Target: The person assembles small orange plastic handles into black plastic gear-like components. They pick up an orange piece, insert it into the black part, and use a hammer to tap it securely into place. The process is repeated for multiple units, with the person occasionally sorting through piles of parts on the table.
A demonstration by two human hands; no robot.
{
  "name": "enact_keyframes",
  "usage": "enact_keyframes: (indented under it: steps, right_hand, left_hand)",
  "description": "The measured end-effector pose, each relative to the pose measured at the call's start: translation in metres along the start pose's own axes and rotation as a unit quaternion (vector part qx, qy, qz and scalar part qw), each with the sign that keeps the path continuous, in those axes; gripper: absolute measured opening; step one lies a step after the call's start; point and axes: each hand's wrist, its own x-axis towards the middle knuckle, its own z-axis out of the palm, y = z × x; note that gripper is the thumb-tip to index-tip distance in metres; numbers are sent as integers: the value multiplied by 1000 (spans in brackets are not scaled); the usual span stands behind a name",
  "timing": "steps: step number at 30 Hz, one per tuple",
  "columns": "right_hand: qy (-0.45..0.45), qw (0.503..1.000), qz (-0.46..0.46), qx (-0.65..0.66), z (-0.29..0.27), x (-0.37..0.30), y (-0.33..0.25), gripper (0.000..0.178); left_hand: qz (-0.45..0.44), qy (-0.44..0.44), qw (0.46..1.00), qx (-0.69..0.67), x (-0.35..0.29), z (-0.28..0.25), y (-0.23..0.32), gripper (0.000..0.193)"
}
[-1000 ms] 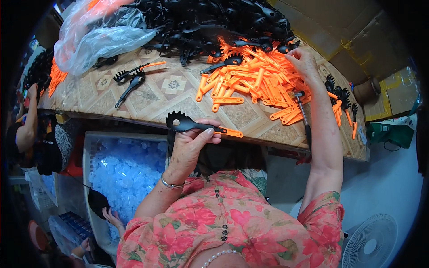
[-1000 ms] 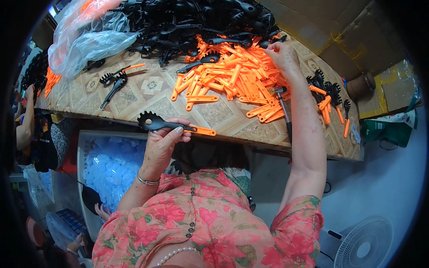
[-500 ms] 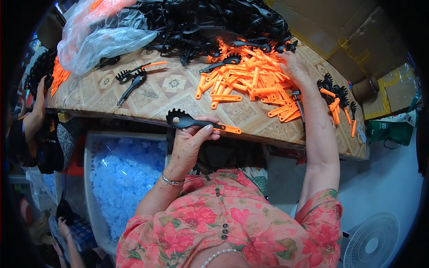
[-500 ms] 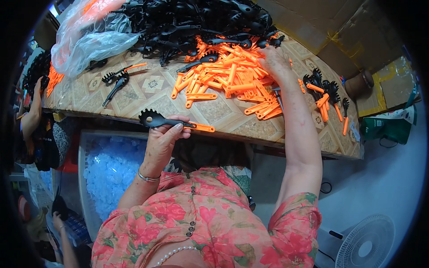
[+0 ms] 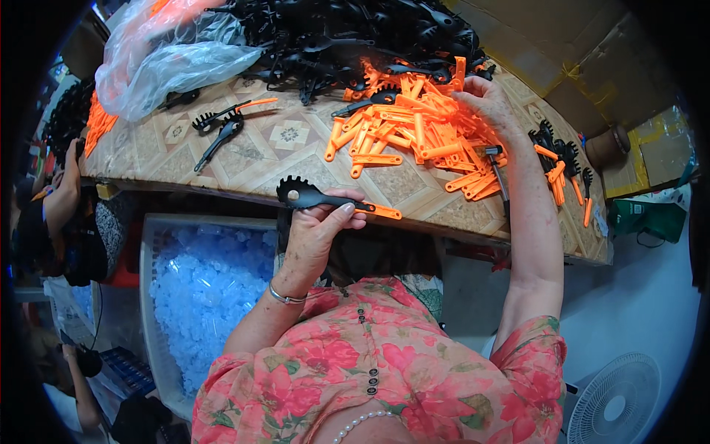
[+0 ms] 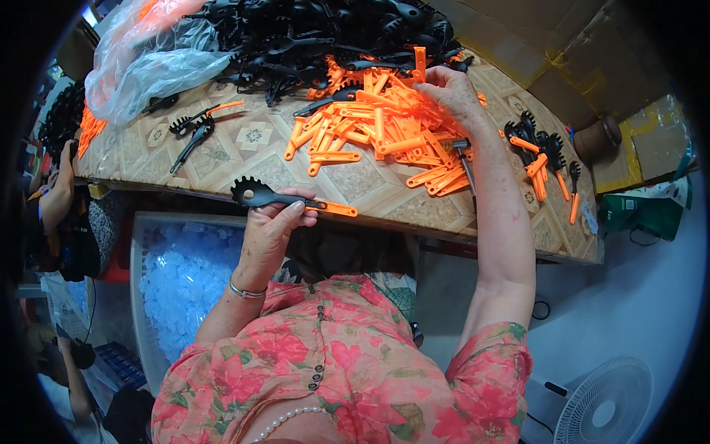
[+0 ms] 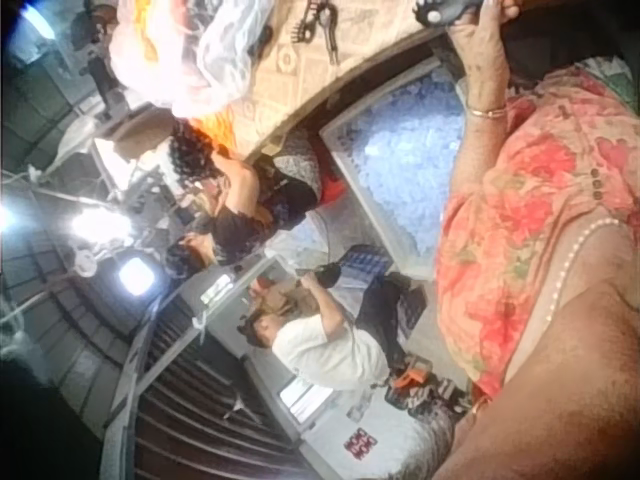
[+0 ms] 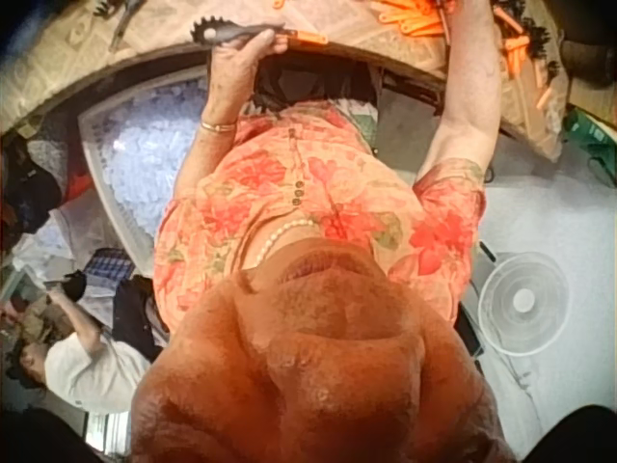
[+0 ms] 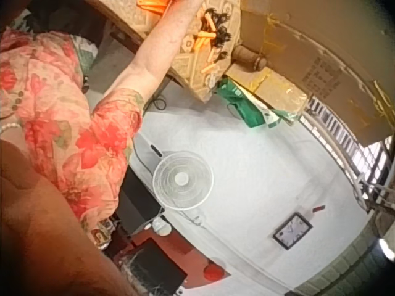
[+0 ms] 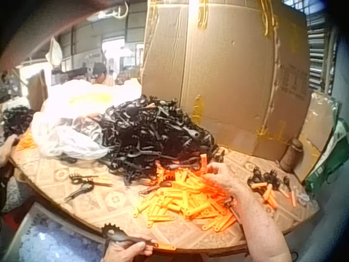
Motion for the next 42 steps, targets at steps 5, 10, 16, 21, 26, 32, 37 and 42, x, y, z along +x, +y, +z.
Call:
enact_keyframes:
  steps: [5, 10, 16, 21, 26, 32, 37, 42]
  right_hand:
    - [-9, 996, 21, 83, -8, -13, -14, 27]
    - [-31, 984, 33, 170, -14, -17, -13, 27]
    - [2, 960, 34, 279, -4, -39, -26, 22]
    - [-51, 965, -33, 256, 24, -81, -42, 17]
    - [-87, 986, -144, 16, 68, -140, -45, 8]
    - [0, 975, -195, -101, 86, -158, -39, 15]
    - [72, 965, -225, -117, 75, -144, -41, 16]
    - [175, 891, -291, -303, 75, -123, -53, 19]
  left_hand:
    - [13, 2, 1000, -9, 1, 1, -1, 19]
    - [14, -4, 1000, -5, 1, 1, -2, 19]
    - [20, -11, 1000, -4, 1, 1, -3, 20]
    - [10, 2, 1000, -7, -1, 0, -4, 21]
    - [13, 7, 1000, -14, -4, 2, -5, 21]
    - [42, 3, 998, -36, -10, 2, -7, 20]
    - [43, 6, 998, -36, -12, 6, -7, 20]
    - [49, 5, 998, -33, -12, 7, -12, 20]
